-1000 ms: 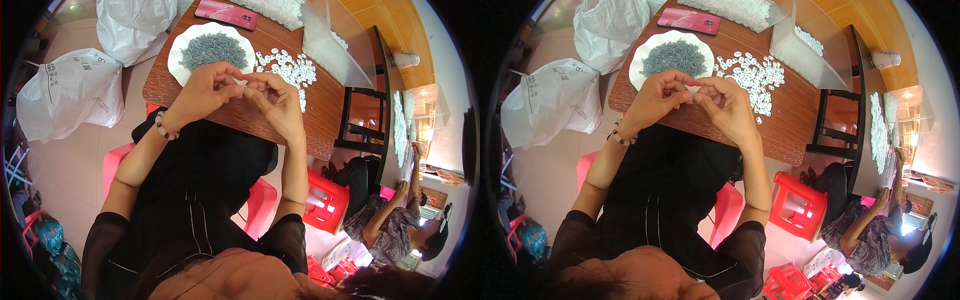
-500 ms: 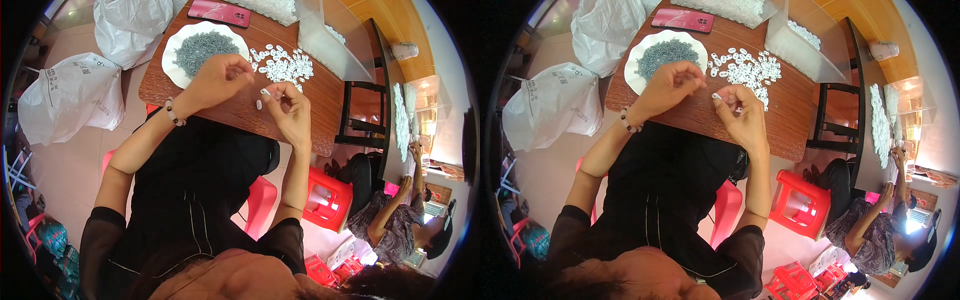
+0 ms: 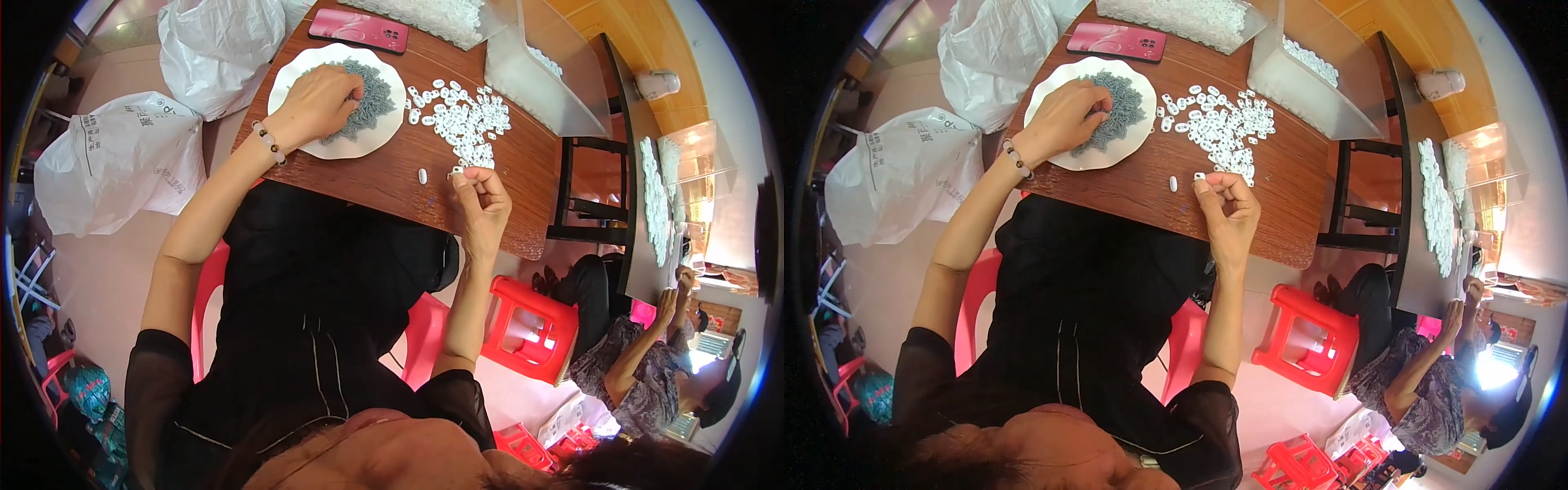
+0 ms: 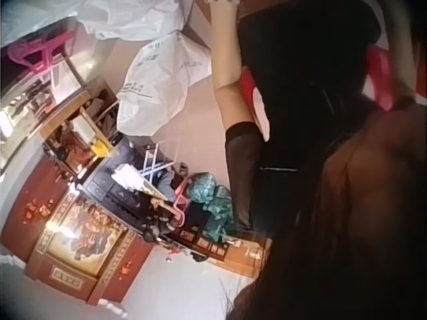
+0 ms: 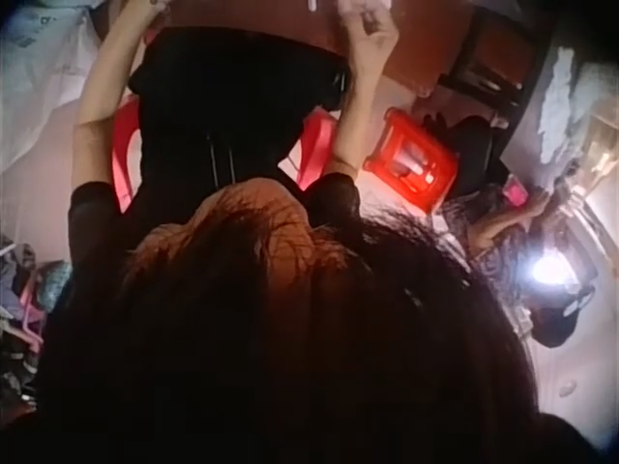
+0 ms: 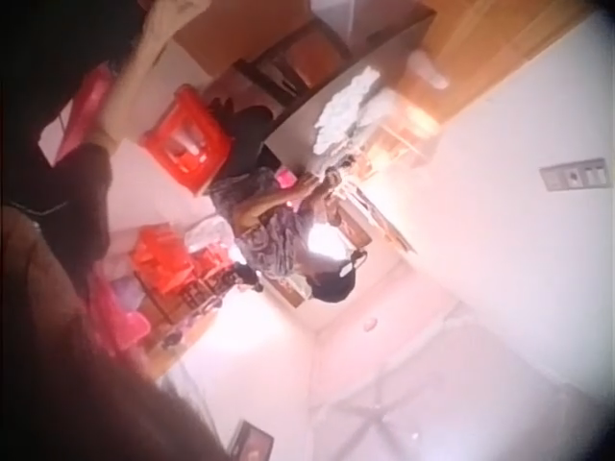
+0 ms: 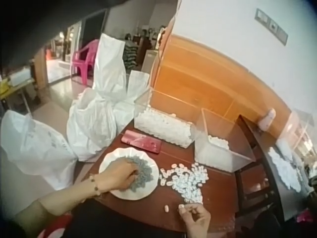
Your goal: Assembling small white plastic rings with gray inserts by hand at a workshop table.
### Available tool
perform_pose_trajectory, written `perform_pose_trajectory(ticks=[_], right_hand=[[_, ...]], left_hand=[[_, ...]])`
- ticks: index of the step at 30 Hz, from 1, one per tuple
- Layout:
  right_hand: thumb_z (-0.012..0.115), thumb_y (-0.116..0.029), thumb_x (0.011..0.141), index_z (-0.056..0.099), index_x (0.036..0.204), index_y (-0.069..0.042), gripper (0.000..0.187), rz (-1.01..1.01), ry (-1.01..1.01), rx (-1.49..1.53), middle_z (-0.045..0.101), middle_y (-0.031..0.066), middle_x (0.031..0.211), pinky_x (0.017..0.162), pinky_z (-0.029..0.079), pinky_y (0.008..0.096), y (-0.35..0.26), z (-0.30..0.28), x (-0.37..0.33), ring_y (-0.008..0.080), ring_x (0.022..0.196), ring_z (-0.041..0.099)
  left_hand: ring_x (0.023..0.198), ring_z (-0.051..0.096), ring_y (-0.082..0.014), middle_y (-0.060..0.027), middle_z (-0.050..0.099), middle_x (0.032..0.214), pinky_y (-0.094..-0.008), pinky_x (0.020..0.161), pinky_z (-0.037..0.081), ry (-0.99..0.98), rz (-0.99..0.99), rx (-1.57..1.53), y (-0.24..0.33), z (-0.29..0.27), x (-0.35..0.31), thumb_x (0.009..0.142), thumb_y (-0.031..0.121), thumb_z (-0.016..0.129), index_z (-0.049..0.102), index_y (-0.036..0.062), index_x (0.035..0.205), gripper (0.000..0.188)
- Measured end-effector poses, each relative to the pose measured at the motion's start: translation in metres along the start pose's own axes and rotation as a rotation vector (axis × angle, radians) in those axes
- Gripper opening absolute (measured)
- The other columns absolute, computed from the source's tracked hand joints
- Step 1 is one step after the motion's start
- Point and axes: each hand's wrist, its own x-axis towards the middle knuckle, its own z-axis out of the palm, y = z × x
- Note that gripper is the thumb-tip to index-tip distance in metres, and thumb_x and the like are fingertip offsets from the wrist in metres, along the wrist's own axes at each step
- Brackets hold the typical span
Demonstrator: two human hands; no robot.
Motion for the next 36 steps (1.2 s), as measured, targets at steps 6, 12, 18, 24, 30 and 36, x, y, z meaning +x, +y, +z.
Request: perform_pose_trajectory(ticks=[6,12,18,24,30,36], right_hand=[[0.067,-0.003,0.085,0.064,0.087,-0.002,0.003,0.03,-0.035,-0.033,0.057,-0.0048,0.072,0.056,0.032,0.016,0.003,0.011,0.001,-0.0002,0.061,0.042],[0.064,-0.007,0.087,0.062,0.091,-0.002,0.007,0.011,-0.116,0.017,0.066,0.0035,0.08,0.062,0.041,0.0191,-0.002,0.02,0.01,0.0048,0.067,0.053],[0.064,0.0,0.085,0.062,0.089,-0.001,0.005,0.084,-0.108,0.123,0.063,0.0011,0.076,0.055,0.037,0.0168,-0.015,0.042,0.02,0.0027,0.062,0.05],[0.062,-0.005,0.087,0.064,0.11,0.001,0.024,0.019,-0.146,0.049,0.065,0.0012,0.082,0.059,0.04,0.0177,-0.021,0.056,0.026,0.0039,0.07,0.055],[0.059,-0.002,0.088,0.066,0.106,0.0,0.019,0.044,-0.169,0.016,0.063,-0.002,0.079,0.063,0.04,0.0165,-0.024,0.061,0.013,0.0021,0.07,0.052],[0.063,-0.011,0.089,0.066,0.103,-0.002,0.016,0.069,-0.157,0.094,0.065,-0.0012,0.076,0.055,0.041,0.0178,-0.009,0.061,0.002,0.0022,0.064,0.054]], left_hand=[[0.077,0.057,-0.0288,-0.01,0.059,0.075,-0.0382,0.07,0.045,0.004,0.016,0.007,-0.005,0.001,0.002,0.08,0.011,0.063,0.06,0.0038,0.079,0.008],[0.063,0.059,-0.02,-0.0095,0.064,0.07,-0.0314,0.06,0.046,0.011,-0.196,-0.327,-0.001,-0.012,0.005,0.083,0.012,0.064,0.065,0.0003,0.083,0.012],[0.063,0.052,-0.0031,-0.0004,0.065,0.08,-0.018,0.059,0.043,-0.008,-0.462,-1.153,-0.002,-0.005,-0.004,0.09,0.016,0.063,0.065,0.0028,0.094,0.014],[0.063,0.049,-0.0037,0.0005,0.065,0.085,-0.0166,0.057,0.04,-0.025,-0.5,-1.402,0.028,-0.001,-0.012,0.089,0.024,0.065,0.066,0.0049,0.095,0.02],[0.07,0.051,-0.0031,0.0014,0.063,0.081,-0.0175,0.063,0.04,0.028,-0.236,-1.104,0.06,0.009,-0.018,0.09,0.015,0.063,0.065,0.0021,0.094,0.014],[0.072,0.061,-0.0166,-0.0096,0.064,0.084,-0.0264,0.064,0.047,0.145,-0.081,-0.829,0.07,0.008,-0.028,0.085,0.01,0.065,0.065,0.0009,0.089,0.01]])
